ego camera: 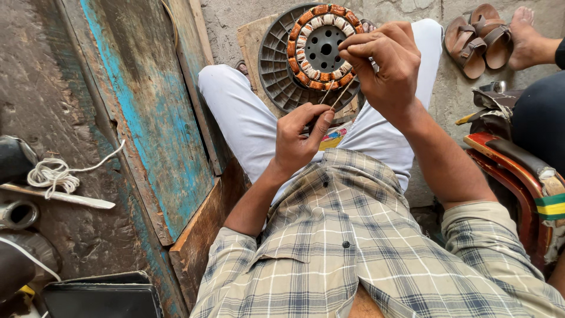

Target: The person sits on the floor and threads a thin wire through the slots of a motor stator, then uses pliers to cut the wire and secure it. The person then stands and uses pliers to adjust a bolt on a motor casing.

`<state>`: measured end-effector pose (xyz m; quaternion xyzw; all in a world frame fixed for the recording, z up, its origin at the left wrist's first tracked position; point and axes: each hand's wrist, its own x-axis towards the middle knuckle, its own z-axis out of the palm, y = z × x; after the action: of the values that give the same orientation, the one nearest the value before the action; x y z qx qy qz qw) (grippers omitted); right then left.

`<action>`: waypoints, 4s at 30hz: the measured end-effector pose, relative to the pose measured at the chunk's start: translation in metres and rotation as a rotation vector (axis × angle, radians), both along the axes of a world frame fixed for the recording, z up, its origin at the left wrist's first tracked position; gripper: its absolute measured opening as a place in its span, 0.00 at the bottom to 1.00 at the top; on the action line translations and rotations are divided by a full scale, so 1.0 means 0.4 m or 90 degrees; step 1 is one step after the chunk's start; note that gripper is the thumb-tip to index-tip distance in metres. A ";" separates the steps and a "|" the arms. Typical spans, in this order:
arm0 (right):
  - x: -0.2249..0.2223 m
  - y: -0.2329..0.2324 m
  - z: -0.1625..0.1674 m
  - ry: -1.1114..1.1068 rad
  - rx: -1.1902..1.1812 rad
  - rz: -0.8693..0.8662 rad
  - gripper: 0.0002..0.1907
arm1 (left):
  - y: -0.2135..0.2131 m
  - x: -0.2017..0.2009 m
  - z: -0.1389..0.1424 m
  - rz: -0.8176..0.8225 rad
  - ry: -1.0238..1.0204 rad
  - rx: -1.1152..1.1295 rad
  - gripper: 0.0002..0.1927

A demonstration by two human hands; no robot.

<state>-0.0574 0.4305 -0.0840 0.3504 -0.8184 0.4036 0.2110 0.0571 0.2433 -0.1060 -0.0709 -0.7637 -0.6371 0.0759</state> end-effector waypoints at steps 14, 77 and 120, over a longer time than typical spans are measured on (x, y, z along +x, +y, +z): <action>-0.109 0.000 -0.011 -0.201 0.171 0.099 0.07 | -0.027 -0.030 -0.003 0.110 0.156 -0.230 0.13; 0.118 0.060 0.011 -0.105 0.038 0.114 0.17 | -0.006 -0.019 -0.031 -0.101 -0.349 0.756 0.07; 0.422 0.299 -0.201 -0.713 -0.467 -0.025 0.06 | -0.025 -0.150 -0.016 -0.019 0.286 -0.501 0.23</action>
<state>0.1114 0.5503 -0.1643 -0.0216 -0.6204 0.7727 -0.1327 -0.0027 0.2332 -0.1124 -0.2420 -0.9112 -0.2680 0.1981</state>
